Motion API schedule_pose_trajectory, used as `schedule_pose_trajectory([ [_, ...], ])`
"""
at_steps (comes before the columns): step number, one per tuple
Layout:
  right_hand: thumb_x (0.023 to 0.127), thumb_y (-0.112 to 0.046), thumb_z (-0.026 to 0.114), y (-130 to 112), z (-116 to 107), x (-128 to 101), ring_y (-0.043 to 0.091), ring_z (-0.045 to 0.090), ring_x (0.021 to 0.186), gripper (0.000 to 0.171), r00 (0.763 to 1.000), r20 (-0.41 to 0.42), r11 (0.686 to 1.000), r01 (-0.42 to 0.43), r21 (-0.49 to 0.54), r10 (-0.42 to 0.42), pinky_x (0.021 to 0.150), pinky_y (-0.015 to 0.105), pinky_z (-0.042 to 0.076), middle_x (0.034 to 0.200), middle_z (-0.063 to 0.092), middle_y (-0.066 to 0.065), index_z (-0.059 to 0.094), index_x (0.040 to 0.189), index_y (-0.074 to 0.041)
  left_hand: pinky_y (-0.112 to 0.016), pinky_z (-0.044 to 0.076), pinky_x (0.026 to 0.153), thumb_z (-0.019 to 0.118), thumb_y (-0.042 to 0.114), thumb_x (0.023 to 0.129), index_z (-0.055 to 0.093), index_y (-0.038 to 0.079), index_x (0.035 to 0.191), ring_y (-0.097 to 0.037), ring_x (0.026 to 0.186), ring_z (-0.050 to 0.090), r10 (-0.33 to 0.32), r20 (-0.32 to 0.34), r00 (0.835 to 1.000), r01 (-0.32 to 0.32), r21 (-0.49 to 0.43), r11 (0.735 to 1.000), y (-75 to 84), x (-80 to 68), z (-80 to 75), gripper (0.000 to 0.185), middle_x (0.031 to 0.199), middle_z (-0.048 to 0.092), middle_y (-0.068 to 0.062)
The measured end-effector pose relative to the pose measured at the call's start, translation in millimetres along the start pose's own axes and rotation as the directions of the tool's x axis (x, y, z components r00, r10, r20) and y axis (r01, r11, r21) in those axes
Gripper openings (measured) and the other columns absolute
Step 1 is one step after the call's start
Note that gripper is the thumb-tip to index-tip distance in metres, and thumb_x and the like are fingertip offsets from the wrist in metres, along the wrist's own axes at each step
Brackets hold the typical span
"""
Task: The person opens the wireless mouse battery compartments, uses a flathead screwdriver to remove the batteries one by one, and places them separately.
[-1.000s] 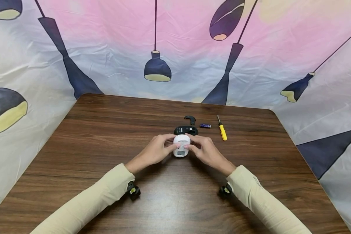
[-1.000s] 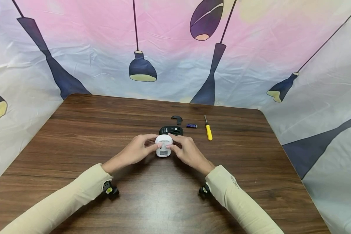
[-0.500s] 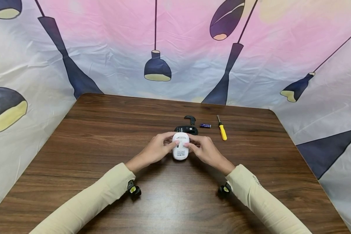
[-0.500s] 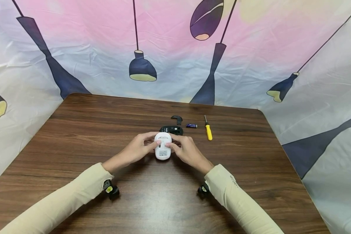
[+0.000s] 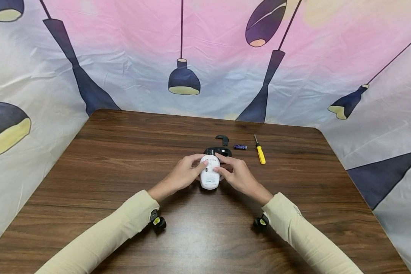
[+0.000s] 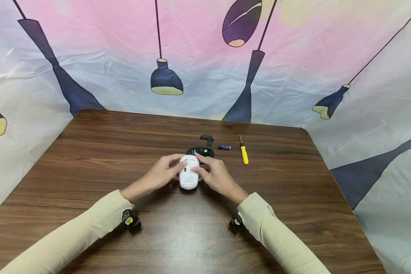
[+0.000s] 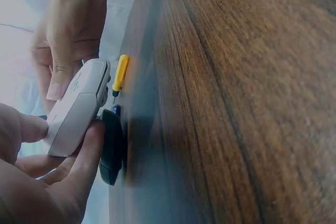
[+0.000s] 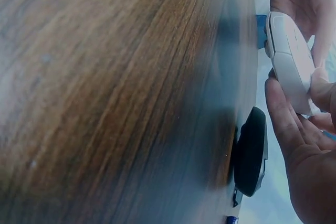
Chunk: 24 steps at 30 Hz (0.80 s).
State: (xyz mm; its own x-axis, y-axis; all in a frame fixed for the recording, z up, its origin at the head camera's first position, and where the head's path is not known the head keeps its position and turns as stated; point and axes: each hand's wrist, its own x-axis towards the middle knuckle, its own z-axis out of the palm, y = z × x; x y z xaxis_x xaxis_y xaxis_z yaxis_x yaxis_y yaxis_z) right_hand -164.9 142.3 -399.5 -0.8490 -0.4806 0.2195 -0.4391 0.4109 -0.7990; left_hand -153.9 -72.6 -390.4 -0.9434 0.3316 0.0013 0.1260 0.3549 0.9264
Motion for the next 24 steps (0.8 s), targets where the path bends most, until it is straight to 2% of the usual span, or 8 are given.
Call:
schedule_pose_trajectory([
  [4,0.097,-0.007,0.069,-0.5,0.1,0.5,0.020,0.073,0.085,0.053,1.000,0.025,1.000,-0.013,0.028,0.012,0.066,0.036,0.065,0.124,0.066,0.022,0.050,0.146,0.003,-0.040,0.065,0.071,0.055,0.023,0.107,0.058,0.002,0.139,-0.018,0.086,0.070,-0.008,-0.007,1.000,0.008,-0.016,1.000,-2.4,1.6,0.0,0.038,0.118,0.070,-0.017],
  [13,0.095,-0.009,0.072,0.5,0.7,0.6,0.024,0.072,0.094,0.054,0.999,0.035,1.000,0.009,-0.029,-0.008,0.068,0.023,0.062,0.128,0.064,0.020,0.052,0.143,0.004,-0.040,0.065,0.068,0.057,0.022,0.106,0.063,0.002,0.134,-0.017,0.076,0.070,-0.017,-0.019,1.000,0.016,-0.041,0.999,-3.0,4.1,1.0,0.035,0.108,0.073,-0.015],
  [18,0.096,-0.010,0.071,0.3,0.9,1.5,0.020,0.072,0.090,0.051,0.999,0.043,1.000,-0.003,-0.021,0.004,0.065,0.026,0.063,0.128,0.065,0.018,0.054,0.142,0.004,-0.040,0.065,0.067,0.057,0.022,0.106,0.063,0.002,0.134,-0.017,0.071,0.070,-0.013,-0.009,1.000,0.012,-0.043,0.999,-4.5,4.8,1.4,0.035,0.107,0.073,-0.015],
  [24,0.096,-0.008,0.071,-0.5,1.0,3.1,0.017,0.073,0.079,0.050,0.998,0.059,0.999,-0.032,0.031,0.030,0.063,0.035,0.065,0.128,0.064,0.022,0.055,0.141,0.005,-0.038,0.065,0.066,0.057,0.023,0.106,0.064,0.004,0.135,-0.016,0.070,0.069,-0.021,-0.013,1.000,0.020,-0.037,0.999,-5.0,4.9,2.0,0.035,0.106,0.073,-0.014],
])
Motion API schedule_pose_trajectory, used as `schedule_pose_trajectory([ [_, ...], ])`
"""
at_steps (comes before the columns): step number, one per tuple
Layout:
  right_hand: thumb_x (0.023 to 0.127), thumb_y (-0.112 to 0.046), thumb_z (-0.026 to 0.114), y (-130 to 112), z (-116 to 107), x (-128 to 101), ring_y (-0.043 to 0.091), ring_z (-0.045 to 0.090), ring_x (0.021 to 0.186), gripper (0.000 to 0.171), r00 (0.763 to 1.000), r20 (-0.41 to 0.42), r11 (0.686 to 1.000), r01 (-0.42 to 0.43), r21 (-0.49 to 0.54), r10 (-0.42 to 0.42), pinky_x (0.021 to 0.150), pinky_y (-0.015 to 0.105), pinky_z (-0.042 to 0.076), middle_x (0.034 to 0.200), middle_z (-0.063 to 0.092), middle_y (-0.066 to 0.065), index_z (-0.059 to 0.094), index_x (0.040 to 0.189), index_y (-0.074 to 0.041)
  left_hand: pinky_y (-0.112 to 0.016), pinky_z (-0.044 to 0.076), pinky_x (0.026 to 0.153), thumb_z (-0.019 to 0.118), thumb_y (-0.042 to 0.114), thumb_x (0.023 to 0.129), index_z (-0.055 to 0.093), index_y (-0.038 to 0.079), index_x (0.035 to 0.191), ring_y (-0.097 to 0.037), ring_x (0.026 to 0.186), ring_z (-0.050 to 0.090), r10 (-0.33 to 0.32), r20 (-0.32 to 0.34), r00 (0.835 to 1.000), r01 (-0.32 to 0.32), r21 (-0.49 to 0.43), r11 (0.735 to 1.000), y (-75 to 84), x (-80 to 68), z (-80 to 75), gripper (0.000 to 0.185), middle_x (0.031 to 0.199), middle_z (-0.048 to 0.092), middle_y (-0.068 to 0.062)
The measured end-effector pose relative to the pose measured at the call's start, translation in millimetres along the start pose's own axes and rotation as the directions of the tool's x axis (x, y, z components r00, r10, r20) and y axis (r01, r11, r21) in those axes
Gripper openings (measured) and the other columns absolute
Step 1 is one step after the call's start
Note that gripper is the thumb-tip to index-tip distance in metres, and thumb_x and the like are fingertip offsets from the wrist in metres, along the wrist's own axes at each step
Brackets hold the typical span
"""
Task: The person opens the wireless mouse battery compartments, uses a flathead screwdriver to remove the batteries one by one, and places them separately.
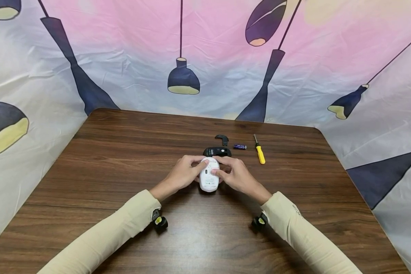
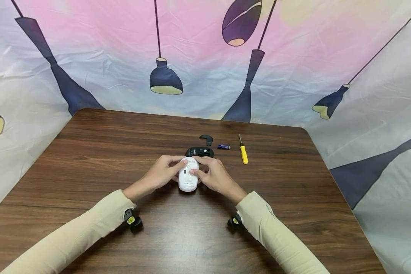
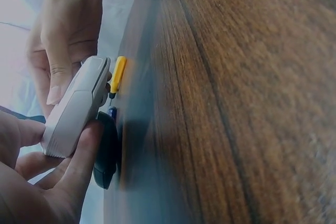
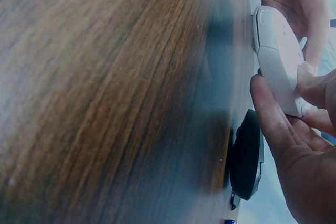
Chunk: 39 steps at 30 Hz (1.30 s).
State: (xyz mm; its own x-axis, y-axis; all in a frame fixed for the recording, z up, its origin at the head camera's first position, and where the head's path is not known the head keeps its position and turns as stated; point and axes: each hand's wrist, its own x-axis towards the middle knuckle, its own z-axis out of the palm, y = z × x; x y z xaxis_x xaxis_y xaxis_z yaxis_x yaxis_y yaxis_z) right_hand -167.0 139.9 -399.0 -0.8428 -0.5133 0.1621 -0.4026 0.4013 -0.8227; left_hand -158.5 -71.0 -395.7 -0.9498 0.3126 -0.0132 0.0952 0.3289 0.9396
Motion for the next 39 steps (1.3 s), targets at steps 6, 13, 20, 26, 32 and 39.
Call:
schedule_pose_trajectory([
  [6,0.096,-0.010,0.071,-2.1,-0.7,0.7,0.014,0.072,0.068,0.048,0.999,-0.002,0.999,-0.033,-0.008,0.033,0.061,0.036,0.065,0.134,0.062,0.022,0.057,0.139,0.004,-0.037,0.065,0.065,0.058,0.023,0.106,0.064,0.005,0.136,-0.016,0.070,0.069,-0.006,0.000,1.000,0.006,-0.013,1.000,0.8,-0.6,0.0,0.036,0.111,0.072,-0.016],
  [13,0.095,-0.009,0.072,-2.9,-0.8,1.2,0.019,0.072,0.064,0.047,0.999,-0.002,0.999,-0.037,-0.008,0.037,0.060,0.036,0.065,0.140,0.056,0.026,0.057,0.138,0.006,-0.037,0.065,0.064,0.060,0.024,0.105,0.064,0.004,0.136,-0.017,0.069,0.069,-0.002,-0.008,1.000,0.002,-0.015,1.000,0.7,-1.0,-0.1,0.037,0.115,0.071,-0.017],
  [20,0.095,-0.007,0.071,0.5,-0.4,1.8,0.019,0.072,0.065,0.049,0.998,-0.006,0.998,-0.063,0.018,0.064,0.061,0.038,0.065,0.145,0.050,0.027,0.055,0.139,0.008,-0.037,0.065,0.067,0.065,0.020,0.101,0.062,0.001,0.135,-0.015,0.078,0.070,-0.014,0.032,0.999,0.014,0.009,1.000,0.4,-2.4,0.3,0.039,0.106,0.073,-0.014],
  [26,0.095,-0.006,0.071,1.5,-0.9,2.0,0.018,0.072,0.064,0.050,0.998,-0.002,0.997,-0.069,0.035,0.070,0.061,0.039,0.065,0.145,0.050,0.027,0.054,0.140,0.008,-0.035,0.063,0.071,0.077,0.010,0.089,0.056,-0.001,0.139,-0.020,0.082,0.072,-0.007,0.119,0.993,0.010,-0.030,1.000,-2.5,-5.4,-3.6,0.055,0.109,0.071,-0.015],
  [32,0.095,-0.008,0.072,1.5,-0.9,2.7,0.017,0.072,0.065,0.050,0.998,-0.005,0.997,-0.068,0.048,0.068,0.060,0.039,0.065,0.137,0.057,0.027,0.055,0.140,0.007,-0.035,0.061,0.083,0.079,0.006,0.086,0.045,-0.001,0.148,-0.024,0.089,0.073,-0.040,0.185,0.982,0.058,-0.097,0.994,-2.9,-6.0,-7.5,0.071,0.105,0.073,-0.015],
  [39,0.094,-0.005,0.073,-0.5,-1.6,3.6,0.018,0.073,0.067,0.041,0.997,-0.035,0.997,-0.067,0.034,0.068,0.063,0.042,0.065,0.124,0.067,0.022,0.063,0.133,0.003,-0.029,0.055,0.077,0.079,0.008,0.087,0.048,0.002,0.144,-0.021,0.082,0.071,-0.068,0.192,0.979,0.087,-0.097,0.991,-2.7,-6.7,-8.5,0.065,0.095,0.074,-0.009],
])
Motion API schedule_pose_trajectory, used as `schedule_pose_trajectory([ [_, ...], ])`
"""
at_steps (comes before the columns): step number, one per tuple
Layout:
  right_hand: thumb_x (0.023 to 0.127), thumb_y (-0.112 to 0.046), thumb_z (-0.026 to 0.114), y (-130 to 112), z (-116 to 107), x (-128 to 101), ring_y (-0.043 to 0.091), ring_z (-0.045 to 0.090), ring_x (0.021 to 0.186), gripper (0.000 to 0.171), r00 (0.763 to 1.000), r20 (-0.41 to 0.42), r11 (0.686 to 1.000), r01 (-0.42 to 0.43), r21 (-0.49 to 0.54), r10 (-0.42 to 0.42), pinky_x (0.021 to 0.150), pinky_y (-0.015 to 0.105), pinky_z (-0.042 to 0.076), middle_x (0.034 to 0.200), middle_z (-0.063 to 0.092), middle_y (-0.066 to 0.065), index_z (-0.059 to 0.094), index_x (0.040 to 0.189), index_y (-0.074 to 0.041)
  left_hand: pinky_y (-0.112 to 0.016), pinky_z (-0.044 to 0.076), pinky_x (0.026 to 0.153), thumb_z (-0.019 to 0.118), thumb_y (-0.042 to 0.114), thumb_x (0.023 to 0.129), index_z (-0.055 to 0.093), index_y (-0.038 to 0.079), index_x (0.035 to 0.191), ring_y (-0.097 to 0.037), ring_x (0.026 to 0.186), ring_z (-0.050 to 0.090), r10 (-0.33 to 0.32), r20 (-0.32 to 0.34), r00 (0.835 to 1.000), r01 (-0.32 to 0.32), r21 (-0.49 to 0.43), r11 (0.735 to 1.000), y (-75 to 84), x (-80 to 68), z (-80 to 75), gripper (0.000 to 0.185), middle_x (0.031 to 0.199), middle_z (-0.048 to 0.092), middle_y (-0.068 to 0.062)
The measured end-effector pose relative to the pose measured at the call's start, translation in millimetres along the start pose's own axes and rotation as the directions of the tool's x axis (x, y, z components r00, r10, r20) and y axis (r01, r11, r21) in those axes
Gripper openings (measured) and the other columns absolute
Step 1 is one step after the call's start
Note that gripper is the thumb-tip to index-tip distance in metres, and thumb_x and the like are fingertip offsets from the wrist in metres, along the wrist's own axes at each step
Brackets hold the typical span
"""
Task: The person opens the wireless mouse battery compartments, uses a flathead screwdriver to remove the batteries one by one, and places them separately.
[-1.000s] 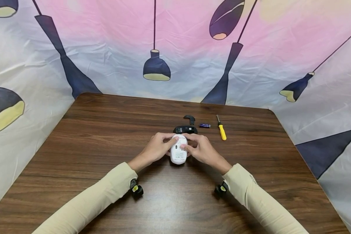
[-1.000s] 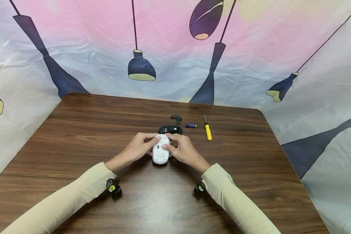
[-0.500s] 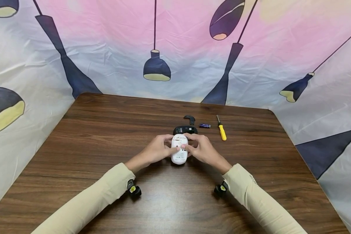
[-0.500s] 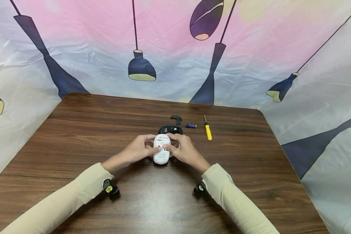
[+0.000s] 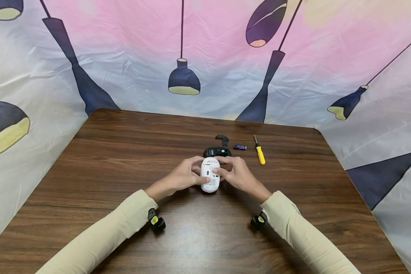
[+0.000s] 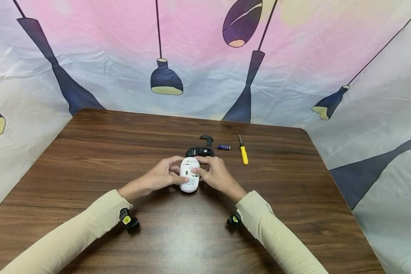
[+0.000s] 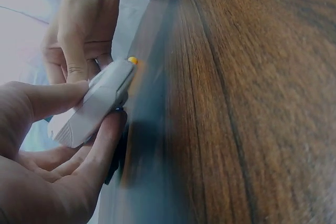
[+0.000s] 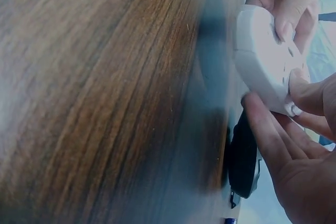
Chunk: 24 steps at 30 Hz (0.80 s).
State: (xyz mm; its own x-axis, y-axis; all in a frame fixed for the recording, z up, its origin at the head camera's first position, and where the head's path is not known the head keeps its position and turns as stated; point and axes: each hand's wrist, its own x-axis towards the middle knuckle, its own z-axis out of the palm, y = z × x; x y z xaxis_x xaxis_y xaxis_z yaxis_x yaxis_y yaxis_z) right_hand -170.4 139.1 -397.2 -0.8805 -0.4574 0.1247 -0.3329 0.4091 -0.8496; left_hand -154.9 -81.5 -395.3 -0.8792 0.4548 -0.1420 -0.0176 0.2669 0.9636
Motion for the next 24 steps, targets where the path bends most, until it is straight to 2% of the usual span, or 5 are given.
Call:
schedule_pose_trajectory([
  [6,0.091,-0.002,0.075,0.2,-1.0,0.5,0.020,0.073,0.073,0.035,0.999,-0.039,1.000,-0.004,-0.018,0.003,0.065,0.046,0.065,0.117,0.069,0.020,0.069,0.125,0.002,-0.027,0.056,0.077,0.078,0.008,0.088,0.050,-0.003,0.140,-0.018,0.086,0.069,-0.025,0.010,1.000,0.025,-0.009,1.000,-0.2,0.8,1.1,0.061,0.098,0.073,-0.009],
  [12,0.090,-0.003,0.077,-2.6,-1.7,2.2,0.018,0.072,0.076,0.031,0.998,-0.063,0.999,-0.016,-0.046,0.013,0.065,0.042,0.065,0.113,0.072,0.018,0.072,0.120,0.002,-0.028,0.058,0.079,0.076,0.008,0.089,0.052,-0.005,0.139,-0.017,0.092,0.068,-0.044,0.014,0.999,0.044,0.001,0.999,-0.6,1.0,1.7,0.056,0.104,0.073,-0.008],
  [19,0.088,-0.003,0.078,-2.5,-3.3,4.2,0.029,0.073,0.072,0.024,0.995,-0.091,0.999,-0.039,-0.025,0.036,0.065,0.047,0.064,0.098,0.075,0.016,0.074,0.111,0.005,-0.033,0.059,0.080,0.075,0.007,0.090,0.053,-0.003,0.139,-0.018,0.093,0.069,-0.041,0.021,0.999,0.040,0.009,0.999,-2.0,1.3,2.6,0.055,0.107,0.073,-0.009],
  [24,0.088,-0.003,0.078,-1.9,-4.7,4.6,0.031,0.073,0.072,0.023,0.995,-0.096,0.999,-0.036,-0.017,0.034,0.065,0.048,0.064,0.095,0.075,0.018,0.074,0.108,0.008,-0.037,0.060,0.079,0.074,0.007,0.090,0.053,-0.005,0.139,-0.018,0.092,0.069,-0.029,0.032,0.999,0.028,0.017,0.999,-2.0,1.2,2.6,0.054,0.106,0.073,-0.010],
])
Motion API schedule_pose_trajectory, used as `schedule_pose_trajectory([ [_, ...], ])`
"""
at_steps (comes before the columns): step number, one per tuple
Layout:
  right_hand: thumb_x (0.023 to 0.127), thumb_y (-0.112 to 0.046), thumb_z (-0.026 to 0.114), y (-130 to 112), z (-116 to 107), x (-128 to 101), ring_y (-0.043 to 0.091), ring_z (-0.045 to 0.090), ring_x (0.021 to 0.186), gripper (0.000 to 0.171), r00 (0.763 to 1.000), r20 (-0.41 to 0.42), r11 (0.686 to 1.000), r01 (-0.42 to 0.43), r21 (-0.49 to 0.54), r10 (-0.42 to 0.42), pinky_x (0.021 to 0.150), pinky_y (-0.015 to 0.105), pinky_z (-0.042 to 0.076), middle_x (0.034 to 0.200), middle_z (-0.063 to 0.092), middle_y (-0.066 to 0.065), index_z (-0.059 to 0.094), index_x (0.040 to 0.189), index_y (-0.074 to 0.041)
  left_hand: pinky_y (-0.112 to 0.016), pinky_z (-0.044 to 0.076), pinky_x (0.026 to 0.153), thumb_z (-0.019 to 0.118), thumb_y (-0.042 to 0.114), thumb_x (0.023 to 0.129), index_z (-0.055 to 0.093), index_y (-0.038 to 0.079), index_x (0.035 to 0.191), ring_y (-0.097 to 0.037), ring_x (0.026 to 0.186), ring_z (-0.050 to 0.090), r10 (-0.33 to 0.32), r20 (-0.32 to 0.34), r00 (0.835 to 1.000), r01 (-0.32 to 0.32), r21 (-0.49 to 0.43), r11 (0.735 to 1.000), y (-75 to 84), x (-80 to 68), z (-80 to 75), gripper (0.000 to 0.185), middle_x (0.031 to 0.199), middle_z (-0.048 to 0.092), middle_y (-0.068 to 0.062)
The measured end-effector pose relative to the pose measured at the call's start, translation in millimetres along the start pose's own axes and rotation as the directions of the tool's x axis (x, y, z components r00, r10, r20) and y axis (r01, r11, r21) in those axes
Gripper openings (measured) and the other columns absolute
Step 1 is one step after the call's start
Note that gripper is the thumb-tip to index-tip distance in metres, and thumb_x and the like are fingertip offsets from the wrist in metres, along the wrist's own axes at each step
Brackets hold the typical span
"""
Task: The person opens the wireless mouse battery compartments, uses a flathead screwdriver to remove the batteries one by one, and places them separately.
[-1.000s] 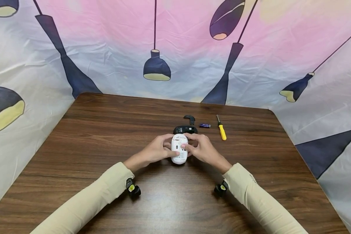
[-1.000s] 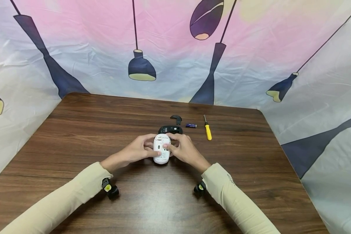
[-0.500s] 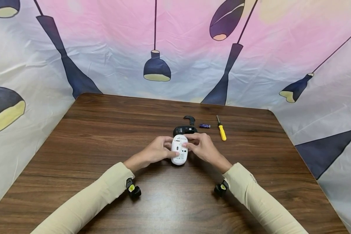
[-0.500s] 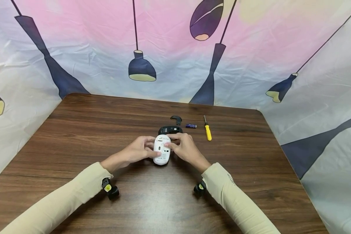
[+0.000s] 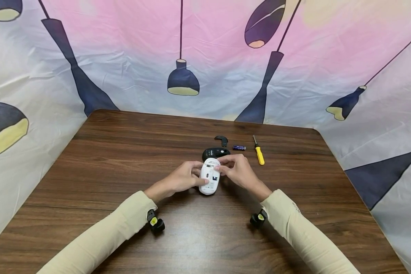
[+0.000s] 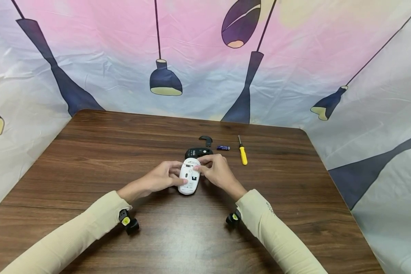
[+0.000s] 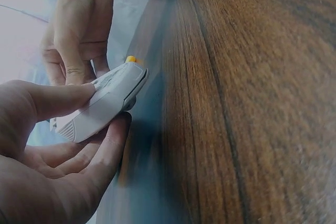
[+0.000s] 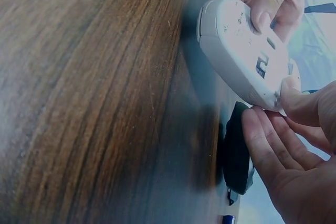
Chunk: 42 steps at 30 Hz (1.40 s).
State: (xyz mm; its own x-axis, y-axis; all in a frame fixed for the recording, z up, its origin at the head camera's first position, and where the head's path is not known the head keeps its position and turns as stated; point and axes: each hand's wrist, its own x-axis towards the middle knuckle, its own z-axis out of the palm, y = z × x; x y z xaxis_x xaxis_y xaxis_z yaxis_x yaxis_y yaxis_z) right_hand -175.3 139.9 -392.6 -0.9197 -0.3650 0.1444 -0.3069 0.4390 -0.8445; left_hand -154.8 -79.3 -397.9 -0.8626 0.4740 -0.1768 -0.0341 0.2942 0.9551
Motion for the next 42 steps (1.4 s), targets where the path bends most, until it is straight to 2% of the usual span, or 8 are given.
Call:
schedule_pose_trajectory([
  [4,0.088,-0.003,0.078,-1,-1,0,0.028,0.073,0.072,0.023,1.000,0.001,1.000,-0.013,0.011,0.013,0.066,0.048,0.064,0.096,0.075,0.018,0.074,0.108,0.008,-0.035,0.060,0.080,0.073,0.006,0.090,0.055,-0.006,0.137,-0.019,0.091,0.069,0.010,0.000,1.000,-0.010,-0.003,1.000,1.0,-1.3,0.3,0.051,0.104,0.073,-0.012],
  [8,0.088,-0.001,0.078,-1,-3,2,0.025,0.073,0.071,0.020,1.000,-0.012,0.999,-0.021,0.027,0.022,0.068,0.048,0.065,0.096,0.075,0.018,0.074,0.106,0.008,-0.036,0.061,0.076,0.073,0.006,0.090,0.056,-0.006,0.135,-0.019,0.090,0.068,-0.001,0.004,1.000,0.001,-0.010,1.000,1.1,-2.1,1.2,0.050,0.103,0.072,-0.012],
  [16,0.090,0.002,0.075,0,-7,5,0.030,0.073,0.072,0.017,0.997,-0.031,0.994,-0.067,0.085,0.070,0.069,0.048,0.065,0.095,0.074,0.019,0.074,0.105,0.008,-0.039,0.062,0.068,0.073,0.006,0.091,0.055,-0.006,0.136,-0.018,0.086,0.068,-0.036,0.013,0.999,0.036,-0.027,0.999,-0.4,-2.7,3.7,0.050,0.102,0.072,-0.012],
  [23,0.090,0.005,0.073,2,-11,7,0.021,0.071,0.066,0.018,0.994,-0.036,0.982,-0.099,0.161,0.106,0.070,0.050,0.064,0.090,0.074,0.021,0.072,0.106,0.012,-0.036,0.060,0.067,0.073,0.006,0.090,0.051,-0.006,0.139,-0.018,0.086,0.069,-0.054,0.036,0.998,0.055,-0.028,0.998,-0.2,-2.5,4.9,0.055,0.102,0.074,-0.012],
  [32,0.090,0.003,0.074,2,-25,8,0.017,0.070,0.064,0.020,0.988,-0.069,0.979,-0.124,0.164,0.137,0.073,0.054,0.063,0.090,0.073,0.021,0.071,0.108,0.012,-0.034,0.059,0.066,0.068,0.010,0.095,0.050,-0.003,0.141,-0.017,0.084,0.066,-0.048,0.020,0.999,0.049,-0.018,0.999,-1.7,-1.0,4.5,0.051,0.104,0.071,-0.013],
  [37,0.090,0.004,0.074,7,-36,5,0.015,0.069,0.063,0.021,0.987,-0.080,0.981,-0.128,0.149,0.141,0.068,0.044,0.065,0.092,0.072,0.024,0.070,0.108,0.015,-0.033,0.059,0.070,0.068,0.011,0.096,0.050,-0.001,0.142,-0.018,0.087,0.065,-0.051,0.001,0.999,0.051,-0.018,0.999,0.2,-0.7,3.5,0.051,0.106,0.069,-0.013],
  [42,0.090,0.004,0.074,18,-45,-3,0.014,0.068,0.061,0.021,0.982,-0.072,0.979,-0.167,0.116,0.176,0.067,0.042,0.065,0.090,0.073,0.024,0.070,0.108,0.015,-0.029,0.058,0.080,0.067,0.012,0.097,0.048,-0.004,0.143,-0.019,0.093,0.065,-0.043,-0.021,0.999,0.042,-0.023,0.999,2.7,-1.0,2.0,0.052,0.109,0.067,-0.015],
])
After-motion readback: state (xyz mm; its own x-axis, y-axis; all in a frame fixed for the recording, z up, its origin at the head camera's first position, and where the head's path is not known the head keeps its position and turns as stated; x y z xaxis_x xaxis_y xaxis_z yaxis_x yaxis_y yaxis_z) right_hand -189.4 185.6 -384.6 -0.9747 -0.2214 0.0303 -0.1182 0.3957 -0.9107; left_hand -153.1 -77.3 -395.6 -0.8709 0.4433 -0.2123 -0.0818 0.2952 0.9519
